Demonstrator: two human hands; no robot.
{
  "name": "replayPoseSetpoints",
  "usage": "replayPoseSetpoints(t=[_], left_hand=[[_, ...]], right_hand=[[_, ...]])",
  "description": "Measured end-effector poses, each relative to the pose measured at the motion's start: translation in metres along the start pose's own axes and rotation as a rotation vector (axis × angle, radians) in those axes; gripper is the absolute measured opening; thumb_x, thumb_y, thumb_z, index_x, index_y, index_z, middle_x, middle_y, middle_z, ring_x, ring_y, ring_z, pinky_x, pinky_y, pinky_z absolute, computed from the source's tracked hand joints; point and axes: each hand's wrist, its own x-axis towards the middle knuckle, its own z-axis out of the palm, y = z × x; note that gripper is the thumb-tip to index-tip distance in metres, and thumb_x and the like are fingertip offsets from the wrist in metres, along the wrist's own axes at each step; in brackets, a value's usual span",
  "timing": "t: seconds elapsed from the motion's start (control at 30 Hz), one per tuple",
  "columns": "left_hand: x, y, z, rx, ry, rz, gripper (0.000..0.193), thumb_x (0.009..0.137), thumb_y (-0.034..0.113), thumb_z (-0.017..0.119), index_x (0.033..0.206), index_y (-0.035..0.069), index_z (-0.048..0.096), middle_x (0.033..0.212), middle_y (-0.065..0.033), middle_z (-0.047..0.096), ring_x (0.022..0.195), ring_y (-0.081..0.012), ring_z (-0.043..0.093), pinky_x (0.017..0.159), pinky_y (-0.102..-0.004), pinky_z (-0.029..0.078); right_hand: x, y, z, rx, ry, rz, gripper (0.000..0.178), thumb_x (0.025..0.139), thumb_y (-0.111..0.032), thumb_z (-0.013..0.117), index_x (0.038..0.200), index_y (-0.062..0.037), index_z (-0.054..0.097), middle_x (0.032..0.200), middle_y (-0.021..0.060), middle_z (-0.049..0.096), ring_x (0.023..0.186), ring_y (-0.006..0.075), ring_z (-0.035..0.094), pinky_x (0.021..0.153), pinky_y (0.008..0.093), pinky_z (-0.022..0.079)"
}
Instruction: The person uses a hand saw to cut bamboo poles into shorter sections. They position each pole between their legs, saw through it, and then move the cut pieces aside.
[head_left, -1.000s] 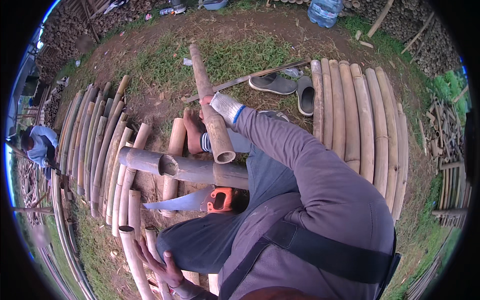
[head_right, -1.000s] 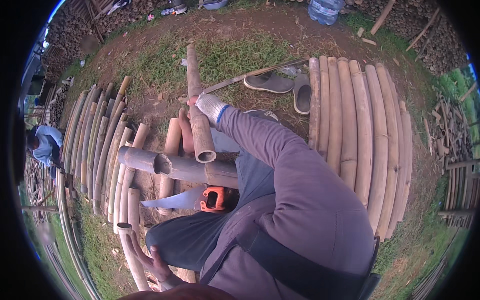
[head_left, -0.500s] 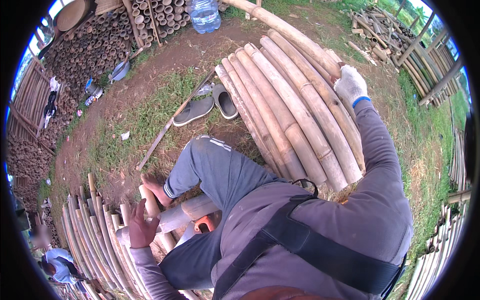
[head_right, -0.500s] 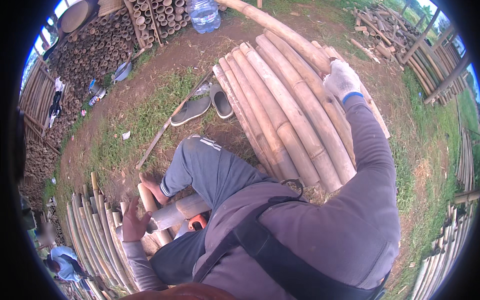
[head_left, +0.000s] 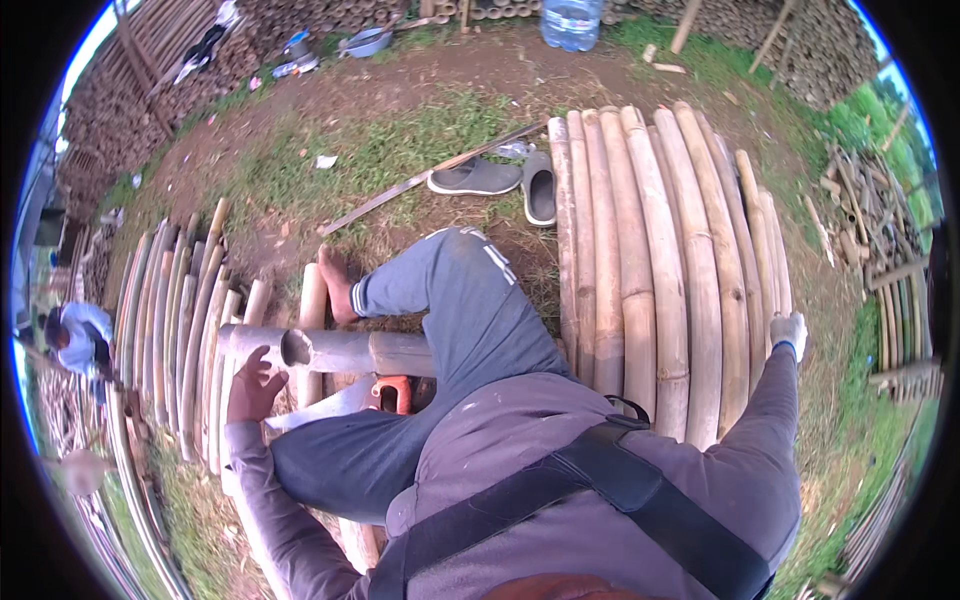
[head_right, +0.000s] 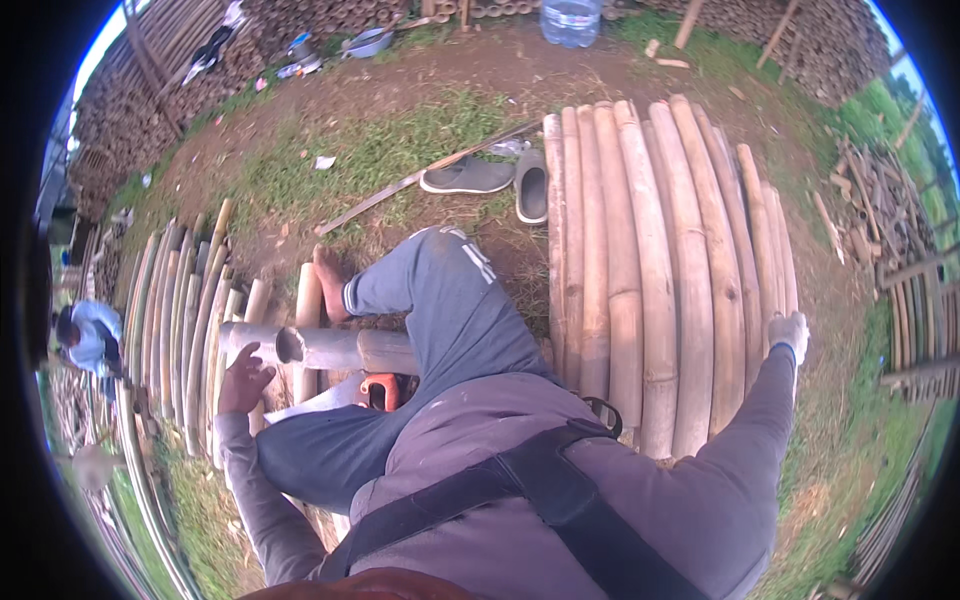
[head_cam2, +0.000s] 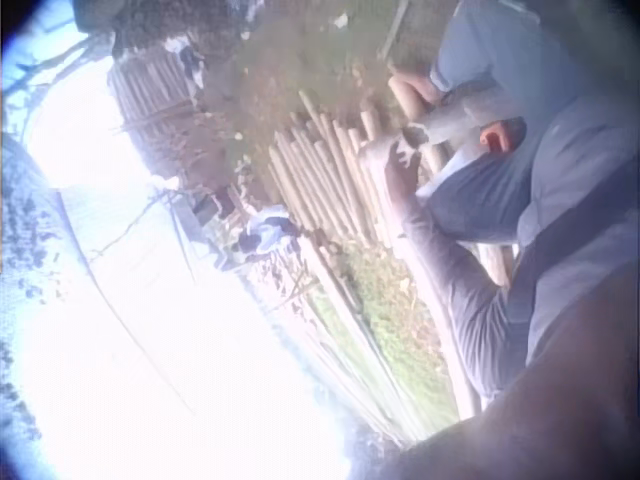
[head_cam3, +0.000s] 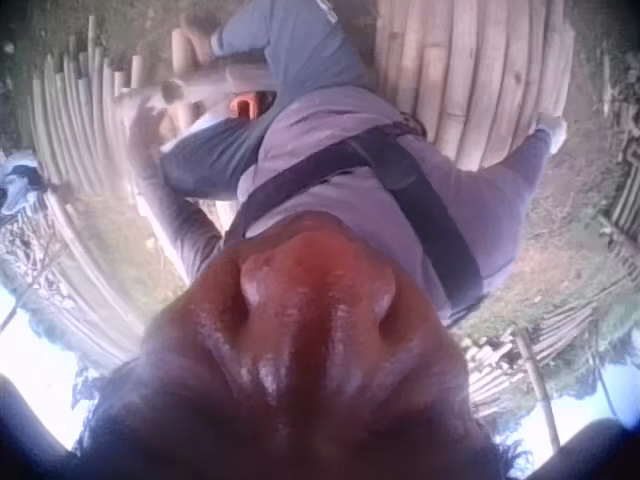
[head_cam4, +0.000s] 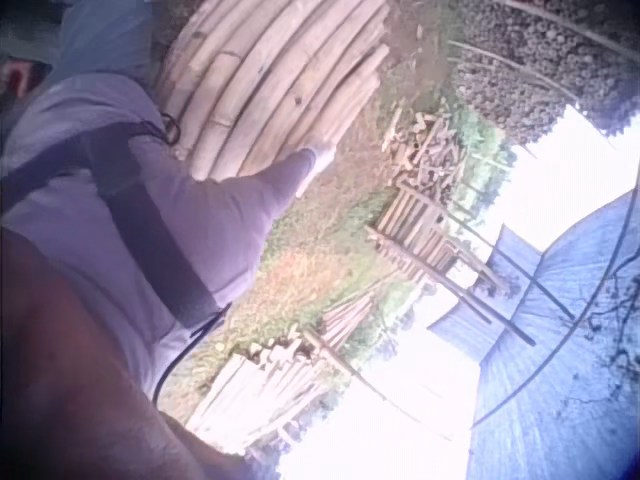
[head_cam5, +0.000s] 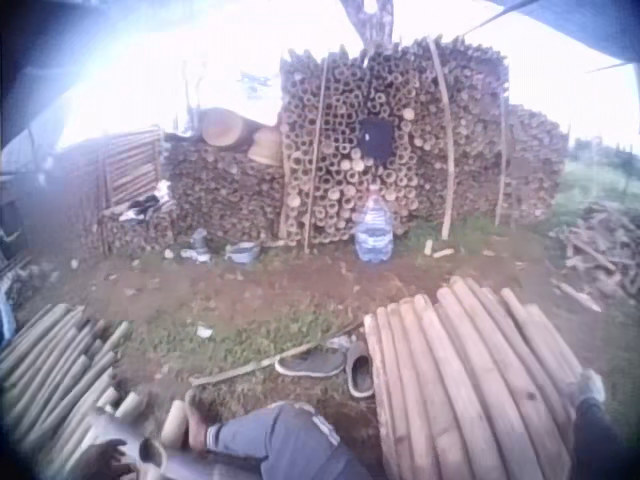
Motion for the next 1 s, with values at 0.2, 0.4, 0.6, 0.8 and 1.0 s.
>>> replayPoseSetpoints(t=[0.2,0.4,0.6,0.8,1.0], left_hand=[[-0.043,0.001,-0.009,-0.262,0.36,-0.18,0.068,0.092,0.047,0.077,0.146,0.009,0.06,0.122,-0.0229,0.074,0.11,-0.0366,0.074,0.094,-0.0432,0.058],[-0.135,-0.063,0.127,-0.875,0.792,-0.537,0.064,0.091,0.044,0.081,0.135,0.001,0.067,0.113,-0.0179,0.078,0.101,-0.0252,0.075,0.089,-0.0373,0.058],[-0.221,-0.028,0.292,-1.013,0.872,-0.857,0.046,0.092,0.036,0.081,0.12,0.001,0.073,0.104,-0.0122,0.08,0.095,-0.0227,0.076,0.085,-0.0363,0.059],[-0.253,-0.034,0.248,-0.697,0.895,-0.961,0.038,0.093,0.029,0.077,0.124,0.008,0.07,0.108,-0.0165,0.076,0.099,-0.0296,0.075,0.09,-0.0402,0.058],[-0.251,-0.147,0.219,-0.074,0.754,-1.09,0.046,0.092,0.026,0.073,0.134,0.011,0.063,0.127,-0.0165,0.068,0.119,-0.0367,0.065,0.102,-0.0481,0.053]], right_hand=[[0.02,-0.094,0.029,0.374,0.068,-0.279,0.042,0.103,-0.029,0.061,0.127,0.0039,0.07,0.115,0.0247,0.076,0.1,0.0354,0.077,0.08,0.0443,0.066],[-0.093,-0.31,0.029,-0.171,0.246,-1.0,0.046,0.093,-0.041,0.073,0.116,-0.002,0.072,0.108,0.0218,0.077,0.091,0.0318,0.074,0.087,0.0447,0.06],[-0.348,-0.45,0.04,0.211,-0.106,-1.834,0.036,0.105,-0.03,0.066,0.123,0.0013,0.072,0.12,0.0255,0.073,0.109,0.041,0.069,0.095,0.0477,0.052],[-0.481,-0.496,0.065,-0.178,-0.273,-2.101,0.041,0.101,-0.029,0.071,0.126,0.0034,0.069,0.12,0.0271,0.072,0.111,0.0433,0.068,0.096,0.0494,0.051],[-0.481,-0.519,0.102,-0.203,-0.391,-1.981,0.041,0.102,-0.03,0.069,0.124,0.0041,0.071,0.114,0.0284,0.074,0.109,0.0452,0.069,0.093,0.0499,0.052]])
